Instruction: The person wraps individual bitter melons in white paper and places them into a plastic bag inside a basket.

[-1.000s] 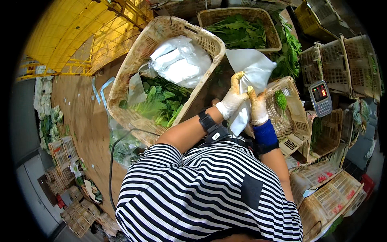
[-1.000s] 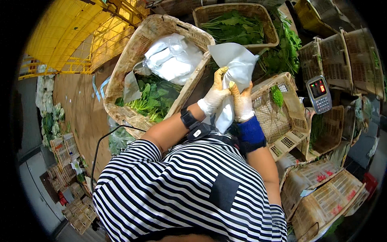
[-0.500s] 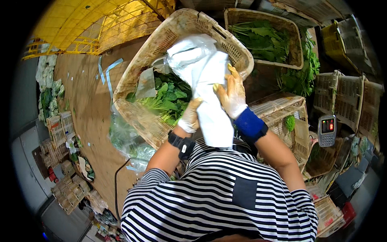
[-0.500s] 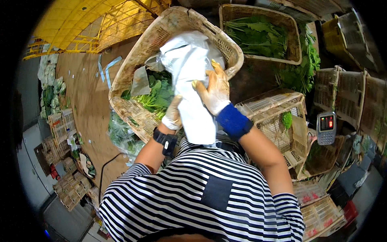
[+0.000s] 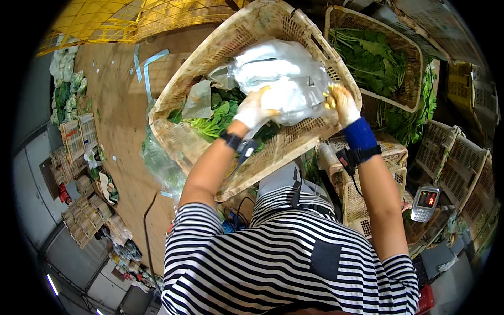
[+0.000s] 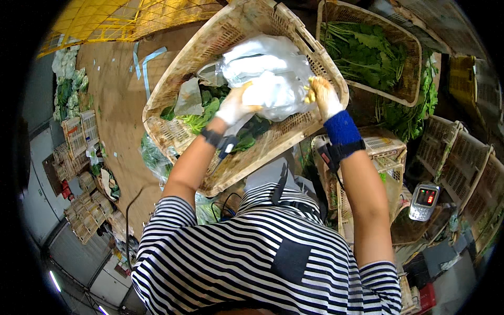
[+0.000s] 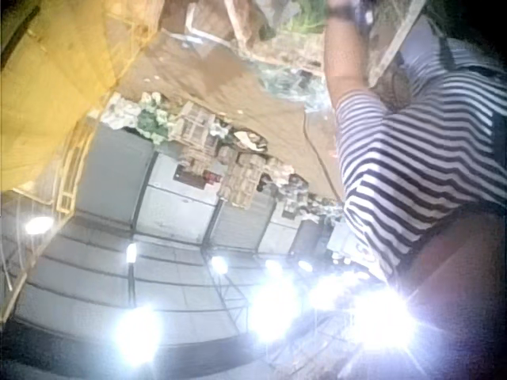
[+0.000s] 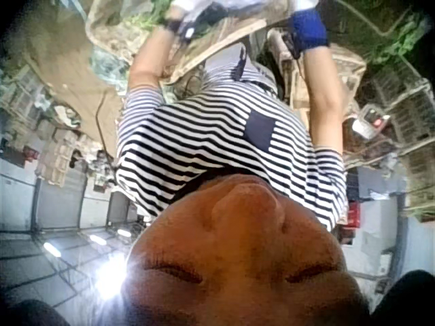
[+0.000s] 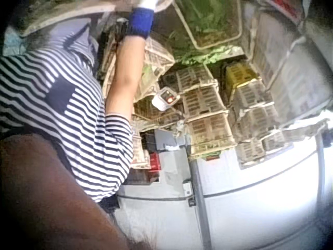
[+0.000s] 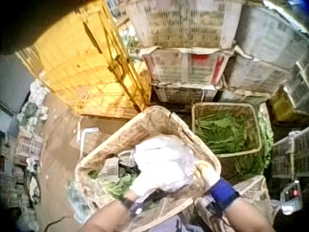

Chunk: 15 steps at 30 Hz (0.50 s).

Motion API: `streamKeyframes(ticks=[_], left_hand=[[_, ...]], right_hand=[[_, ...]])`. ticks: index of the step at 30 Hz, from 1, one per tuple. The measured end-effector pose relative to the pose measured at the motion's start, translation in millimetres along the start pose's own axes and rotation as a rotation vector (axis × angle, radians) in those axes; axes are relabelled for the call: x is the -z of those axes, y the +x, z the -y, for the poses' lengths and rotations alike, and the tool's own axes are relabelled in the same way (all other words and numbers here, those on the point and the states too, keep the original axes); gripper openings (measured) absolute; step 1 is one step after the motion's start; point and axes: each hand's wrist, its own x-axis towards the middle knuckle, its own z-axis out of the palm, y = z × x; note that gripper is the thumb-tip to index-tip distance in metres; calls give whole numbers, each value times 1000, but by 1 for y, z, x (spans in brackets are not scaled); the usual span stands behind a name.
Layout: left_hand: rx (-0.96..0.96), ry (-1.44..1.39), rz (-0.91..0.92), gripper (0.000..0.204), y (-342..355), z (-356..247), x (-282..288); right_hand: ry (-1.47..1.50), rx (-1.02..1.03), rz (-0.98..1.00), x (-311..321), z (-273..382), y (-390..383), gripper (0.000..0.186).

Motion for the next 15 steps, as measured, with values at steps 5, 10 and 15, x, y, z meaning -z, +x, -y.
streamKeyframes(ticks=[5,10,15], left_hand=[[-138,607,36,58,72,-40,-71],[-381,790,221,54,99,-23,-132],[-466,767,236,51,115,0,-177]], right_hand=[[264,-49,53,5,-9,-8,13],[281,-76,-10,-3,2,-9,12],[53,-126,-33,-25,17,-16,12]])
